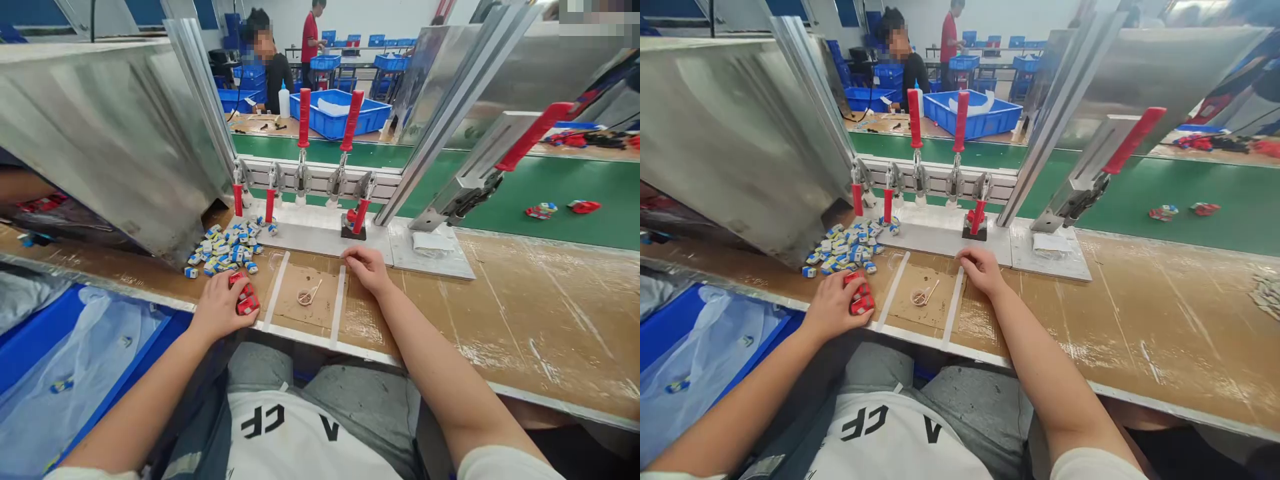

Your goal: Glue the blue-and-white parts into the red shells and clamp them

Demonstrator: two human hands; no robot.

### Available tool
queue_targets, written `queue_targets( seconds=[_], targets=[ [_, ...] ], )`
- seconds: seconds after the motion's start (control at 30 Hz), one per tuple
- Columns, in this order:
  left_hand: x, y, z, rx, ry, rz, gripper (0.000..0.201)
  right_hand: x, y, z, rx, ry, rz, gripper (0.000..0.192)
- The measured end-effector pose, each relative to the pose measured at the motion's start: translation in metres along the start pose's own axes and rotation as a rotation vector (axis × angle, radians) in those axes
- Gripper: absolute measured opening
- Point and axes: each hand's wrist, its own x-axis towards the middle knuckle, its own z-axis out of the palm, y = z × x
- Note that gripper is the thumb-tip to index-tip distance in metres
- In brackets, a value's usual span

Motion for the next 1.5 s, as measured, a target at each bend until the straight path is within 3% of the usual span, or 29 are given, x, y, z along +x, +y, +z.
queue_targets(
  seconds=[0.17,0.3,0.4,0.5,0.6,0.7,0.83,1.0,1.13,1.37,1.5],
  targets=[
    [-0.002,-0.002,0.005,0.000,0.206,0.014,0.043,0.000,-0.013,-0.003,-0.172,-0.250,-0.130,0.024],
    [-0.013,-0.005,0.004,-0.052,0.237,0.058,0.032,-0.002,-0.036,0.011,-0.344,-0.558,-0.185,0.042],
    [-0.014,0.004,0.000,-0.098,0.304,0.093,0.028,-0.005,-0.055,0.028,-0.470,-0.686,-0.181,0.049],
    [0.003,0.026,-0.004,-0.375,0.303,0.096,0.028,-0.007,-0.065,0.041,-0.601,-0.702,-0.165,0.044],
    [0.042,0.059,0.002,-0.816,0.256,-0.052,0.035,-0.006,-0.067,0.047,-0.659,-0.708,-0.194,0.037],
    [0.092,0.087,0.020,-1.099,0.212,-0.221,0.036,-0.006,-0.068,0.049,-0.666,-0.695,-0.241,0.032],
    [0.132,0.100,0.049,-1.345,0.115,-0.282,0.044,-0.006,-0.071,0.048,-0.627,-0.701,-0.244,0.031],
    [0.130,0.098,0.060,-1.165,0.107,-0.164,0.035,-0.007,-0.070,0.047,-0.518,-0.711,-0.172,0.033],
    [0.128,0.096,0.061,-1.193,0.108,-0.099,0.033,-0.008,-0.068,0.047,-0.510,-0.705,-0.145,0.034],
    [0.133,0.098,0.064,-1.437,0.005,-0.225,0.060,-0.001,-0.068,0.052,-0.642,-0.642,-0.272,0.038],
    [0.133,0.098,0.065,-1.497,-0.001,-0.252,0.058,0.001,-0.070,0.054,-0.657,-0.634,-0.313,0.034]
  ],
)
